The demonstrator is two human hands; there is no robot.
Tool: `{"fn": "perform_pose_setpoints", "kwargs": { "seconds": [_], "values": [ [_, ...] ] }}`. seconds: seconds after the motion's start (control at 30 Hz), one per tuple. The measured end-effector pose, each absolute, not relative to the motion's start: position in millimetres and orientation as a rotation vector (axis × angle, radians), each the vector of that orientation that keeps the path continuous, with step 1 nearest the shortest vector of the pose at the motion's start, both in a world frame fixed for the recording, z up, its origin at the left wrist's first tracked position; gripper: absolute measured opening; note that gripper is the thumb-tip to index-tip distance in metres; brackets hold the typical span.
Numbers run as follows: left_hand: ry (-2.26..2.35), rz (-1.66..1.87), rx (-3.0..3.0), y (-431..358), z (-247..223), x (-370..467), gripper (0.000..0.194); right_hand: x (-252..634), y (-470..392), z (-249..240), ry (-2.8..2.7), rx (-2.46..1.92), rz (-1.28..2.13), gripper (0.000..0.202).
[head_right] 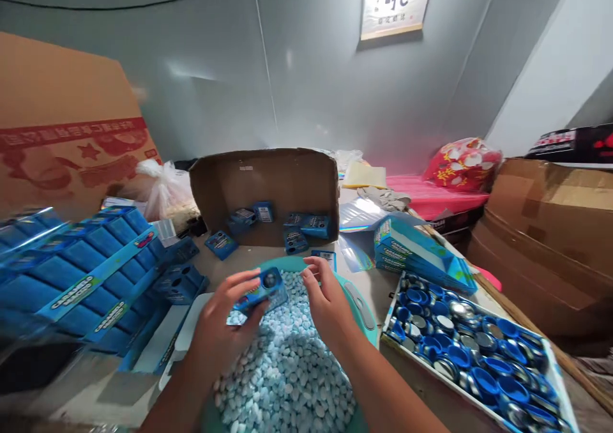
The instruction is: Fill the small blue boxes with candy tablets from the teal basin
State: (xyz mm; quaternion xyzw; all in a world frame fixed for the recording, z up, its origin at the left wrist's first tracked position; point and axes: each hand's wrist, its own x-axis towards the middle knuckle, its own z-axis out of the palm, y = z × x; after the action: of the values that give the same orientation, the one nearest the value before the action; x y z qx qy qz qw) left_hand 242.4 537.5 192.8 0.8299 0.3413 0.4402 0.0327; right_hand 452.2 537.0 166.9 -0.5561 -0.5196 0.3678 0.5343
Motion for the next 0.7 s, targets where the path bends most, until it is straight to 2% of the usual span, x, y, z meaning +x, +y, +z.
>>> {"fn": "perform_pose_setpoints", "kwargs": {
  "seconds": [0.13,0.23,0.33,0.5,0.57,0.63,0.7],
  "values": [
    [1.575,1.66,2.345,528,208,186,0.037,452,531,164,-1.655,-1.438,0.716,0.039],
    [1.901,1.574,2.013,524,199,134,0.051,450,525,163,-2.011,-1.389,0.687,0.064],
    [1.902,1.423,1.881,525,172,101,0.058,445,517,165,-2.248,-1.272,0.817,0.085],
    [1.739,1.293,1.746,534,125,100,0.049,433,506,169,-2.356,-1.236,0.874,0.098],
    [1.64,1.307,1.772,533,118,101,0.056,430,505,169,-2.409,-1.209,0.918,0.094],
    [1.581,1.452,1.81,525,118,92,0.067,429,506,168,-2.455,-1.191,0.964,0.08],
    [1.664,1.677,1.749,507,119,73,0.063,431,509,166,-2.468,-1.195,0.997,0.063]
  ]
}}
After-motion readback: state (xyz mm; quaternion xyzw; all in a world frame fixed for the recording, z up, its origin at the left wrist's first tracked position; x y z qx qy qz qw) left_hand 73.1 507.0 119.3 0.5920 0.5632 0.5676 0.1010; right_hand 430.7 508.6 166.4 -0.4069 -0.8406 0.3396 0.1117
